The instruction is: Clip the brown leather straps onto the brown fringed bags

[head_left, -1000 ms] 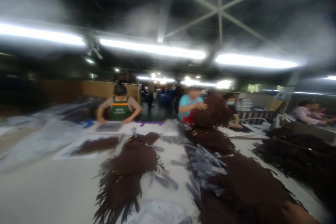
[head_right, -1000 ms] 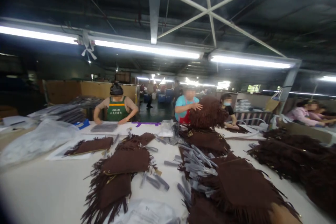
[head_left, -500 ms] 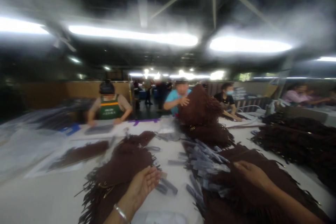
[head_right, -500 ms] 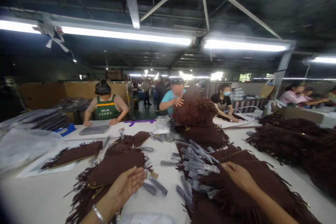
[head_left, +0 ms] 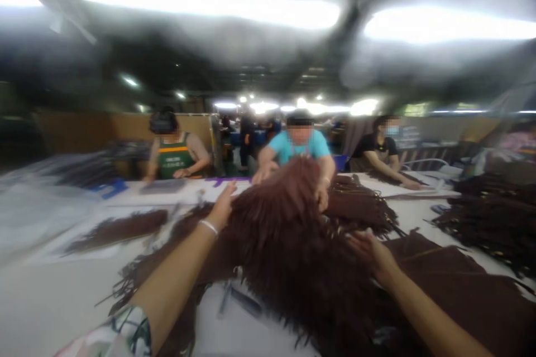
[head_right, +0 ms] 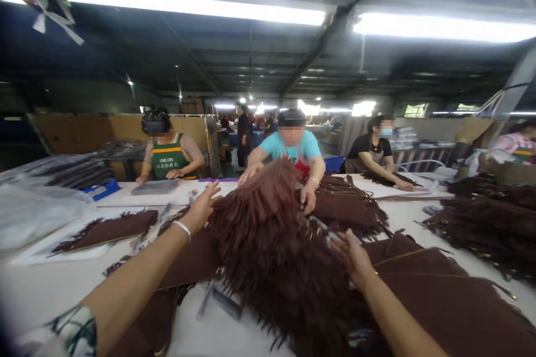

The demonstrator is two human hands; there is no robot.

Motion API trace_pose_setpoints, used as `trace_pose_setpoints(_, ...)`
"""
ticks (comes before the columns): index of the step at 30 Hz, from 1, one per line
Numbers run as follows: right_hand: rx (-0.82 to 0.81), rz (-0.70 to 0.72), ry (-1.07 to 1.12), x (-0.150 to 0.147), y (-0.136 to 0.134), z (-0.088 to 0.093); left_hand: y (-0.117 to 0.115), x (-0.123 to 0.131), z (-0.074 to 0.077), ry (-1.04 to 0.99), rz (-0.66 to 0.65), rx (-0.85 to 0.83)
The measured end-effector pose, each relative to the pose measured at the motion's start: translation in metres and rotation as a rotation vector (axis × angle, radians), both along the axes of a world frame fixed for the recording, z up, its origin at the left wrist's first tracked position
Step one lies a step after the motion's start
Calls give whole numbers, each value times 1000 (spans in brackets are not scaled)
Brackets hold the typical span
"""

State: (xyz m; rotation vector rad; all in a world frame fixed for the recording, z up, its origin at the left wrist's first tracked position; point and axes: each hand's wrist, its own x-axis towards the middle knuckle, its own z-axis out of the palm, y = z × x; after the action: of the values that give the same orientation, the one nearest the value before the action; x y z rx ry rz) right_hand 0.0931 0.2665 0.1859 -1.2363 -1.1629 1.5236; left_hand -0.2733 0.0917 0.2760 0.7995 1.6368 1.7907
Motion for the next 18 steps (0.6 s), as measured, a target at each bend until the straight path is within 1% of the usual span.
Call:
trace_pose_setpoints(1, 8, 55, -51, -18, -10, -23, 3, 4, -12, 60, -33, -56)
trace_pose_setpoints(2, 26, 107, -95, -34, -22, -46, 3, 9, -27, 120, -67, -117)
trace_pose_setpoints(3, 53, 147, -149, -49, -33, -66, -1, 15, -45, 179, -93, -172)
trace_pose_setpoints(4, 85, 182, -204, -60, -42, -82, -9, 21, -64, 252, -114, -220)
trace_pose_setpoints(5, 126, 218, -264, -68, -48, -94, -18, 24, -81, 334, -133, -266)
trace_pose_setpoints(6, 172, 249, -327, -72, -49, -100, -28, 26, -96, 454, -157, -317)
trace_pose_setpoints(7, 217, 274, -392, -73, -47, -103, -38, 26, -107, 576, -174, -369)
trace_pose_setpoints(8, 258, 292, -459, -71, -42, -103, -47, 25, -114, 681, -184, -415)
trace_pose_setpoints(10, 324, 308, -603, -63, -28, -97, -56, 23, -120, 807, -164, -486)
trace_pose_setpoints(12, 354, 333, -755, -55, -16, -88, -57, 23, -120, 806, -126, -515)
trace_pose_setpoints(15, 344, 431, -965, -49, -7, -84, -52, 23, -118, 743, -120, -494)
trace_pose_setpoints(18, 322, 524, -1108, -52, -3, -89, -51, 17, -118, 610, -128, -465)
